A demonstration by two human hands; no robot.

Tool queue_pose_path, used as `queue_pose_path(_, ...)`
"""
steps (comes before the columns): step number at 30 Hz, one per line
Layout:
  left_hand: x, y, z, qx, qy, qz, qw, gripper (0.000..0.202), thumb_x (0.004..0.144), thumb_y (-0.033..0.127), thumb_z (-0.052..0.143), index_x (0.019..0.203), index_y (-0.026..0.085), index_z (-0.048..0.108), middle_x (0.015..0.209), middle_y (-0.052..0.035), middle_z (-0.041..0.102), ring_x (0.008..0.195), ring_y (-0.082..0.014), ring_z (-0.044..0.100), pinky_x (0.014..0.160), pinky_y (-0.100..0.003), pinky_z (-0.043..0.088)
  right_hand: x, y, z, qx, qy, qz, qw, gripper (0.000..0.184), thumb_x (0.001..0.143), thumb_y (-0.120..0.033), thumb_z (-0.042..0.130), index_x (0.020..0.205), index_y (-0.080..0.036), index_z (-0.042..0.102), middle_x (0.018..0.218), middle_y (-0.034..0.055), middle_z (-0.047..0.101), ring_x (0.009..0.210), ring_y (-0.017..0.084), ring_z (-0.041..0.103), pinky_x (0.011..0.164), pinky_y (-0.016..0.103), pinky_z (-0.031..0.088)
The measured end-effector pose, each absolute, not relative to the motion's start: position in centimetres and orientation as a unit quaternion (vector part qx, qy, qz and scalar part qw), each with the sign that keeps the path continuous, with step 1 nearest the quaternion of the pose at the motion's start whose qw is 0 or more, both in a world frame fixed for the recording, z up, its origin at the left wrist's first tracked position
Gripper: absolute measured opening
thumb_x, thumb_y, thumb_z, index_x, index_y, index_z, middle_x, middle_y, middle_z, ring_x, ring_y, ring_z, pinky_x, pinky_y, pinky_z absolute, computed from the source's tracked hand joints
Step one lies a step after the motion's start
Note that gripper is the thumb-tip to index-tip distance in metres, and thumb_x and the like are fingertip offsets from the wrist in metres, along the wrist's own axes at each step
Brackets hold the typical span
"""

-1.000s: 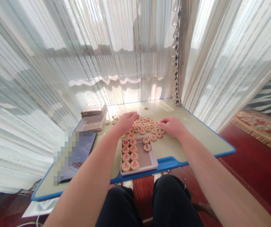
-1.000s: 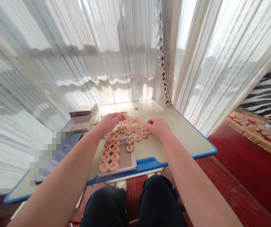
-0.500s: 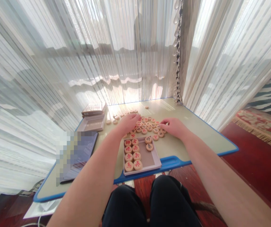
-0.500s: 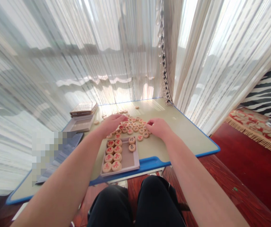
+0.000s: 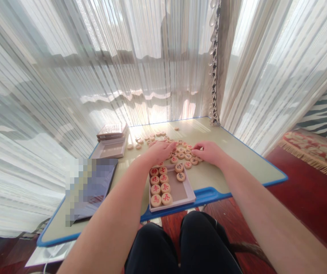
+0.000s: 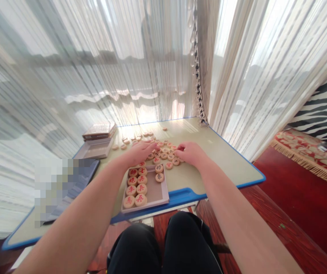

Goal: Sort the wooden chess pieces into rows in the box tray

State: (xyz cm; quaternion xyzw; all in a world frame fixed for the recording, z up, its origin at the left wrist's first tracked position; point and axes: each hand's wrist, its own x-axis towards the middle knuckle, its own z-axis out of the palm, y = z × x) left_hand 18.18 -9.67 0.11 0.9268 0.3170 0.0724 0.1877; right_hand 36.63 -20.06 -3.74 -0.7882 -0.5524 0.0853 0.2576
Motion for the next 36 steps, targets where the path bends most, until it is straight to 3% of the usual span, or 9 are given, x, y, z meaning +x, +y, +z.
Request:
queue_pose_path(7, 18.15, -9.86, 0.30, 0.922, 0.327, 0.100, 0.182, 0.054, 0.090, 0.045, 0.021, 0.108, 0.021, 0.065, 0.120, -0.0070, 0.061, 0.121, -0.0260, 0.045, 0.104, -0.040, 0.029, 37.09, -20.08, -3.87, -0.778, -0.551, 0.129, 0.273, 0.025, 0.071, -0.038, 0.059, 0.085, -0.020, 0.070, 0.083, 0.0027, 0.069, 0.070, 0.016, 0.058, 0.063, 0.025, 0.042)
queue_pose_path(13, 18.06, -9.79, 0.51, 0.910, 0.339, 0.138, 0.193, 0.052, 0.086, 0.052, 0.029, 0.102, 0.020, 0.067, 0.098, -0.0057, 0.068, 0.095, -0.0242, 0.059, 0.090, -0.037, 0.042, 37.04, -20.18, -3.67, -0.776, -0.527, 0.115, 0.326, 0.026, 0.069, -0.037, 0.062, 0.086, -0.018, 0.066, 0.082, 0.0034, 0.068, 0.070, 0.015, 0.058, 0.063, 0.025, 0.043)
queue_pose_path(17, 17.84, -9.88, 0.74, 0.907, 0.325, 0.190, 0.191, 0.042, 0.083, 0.048, 0.041, 0.101, 0.020, 0.067, 0.104, -0.0050, 0.068, 0.097, -0.0231, 0.059, 0.090, -0.034, 0.043, 36.81, -20.22, -3.48, -0.762, -0.497, 0.130, 0.394, 0.030, 0.070, -0.038, 0.061, 0.090, -0.017, 0.067, 0.086, 0.0046, 0.069, 0.072, 0.015, 0.059, 0.062, 0.025, 0.044)
queue_pose_path(23, 17.62, -9.73, 0.68, 0.895, 0.338, 0.221, 0.188, 0.038, 0.082, 0.045, 0.044, 0.097, 0.020, 0.068, 0.104, -0.0051, 0.068, 0.097, -0.0236, 0.059, 0.091, -0.035, 0.043, 36.44, -20.29, -3.25, -0.759, -0.481, 0.159, 0.409, 0.027, 0.071, -0.035, 0.059, 0.089, -0.018, 0.070, 0.081, 0.0031, 0.070, 0.070, 0.015, 0.059, 0.062, 0.025, 0.044)
queue_pose_path(29, 17.46, -9.62, 0.70, 0.889, 0.353, 0.221, 0.193, 0.038, 0.082, 0.045, 0.045, 0.100, 0.020, 0.068, 0.107, -0.0041, 0.067, 0.100, -0.0230, 0.058, 0.092, -0.033, 0.042, 36.60, -20.25, -3.40, -0.776, -0.485, 0.134, 0.381, 0.028, 0.072, -0.034, 0.055, 0.091, -0.021, 0.072, 0.071, 0.0011, 0.068, 0.062, 0.014, 0.057, 0.059, 0.025, 0.044)
queue_pose_path(36, 17.67, -9.64, 0.59, 0.905, 0.356, 0.173, 0.157, 0.040, 0.081, 0.047, 0.043, 0.100, 0.022, 0.068, 0.104, -0.0056, 0.068, 0.099, -0.0262, 0.059, 0.089, -0.037, 0.044, 36.86, -19.90, -3.61, -0.809, -0.495, 0.083, 0.306, 0.024, 0.074, -0.030, 0.054, 0.087, -0.020, 0.072, 0.077, 0.0031, 0.069, 0.070, 0.017, 0.060, 0.067, 0.026, 0.044)
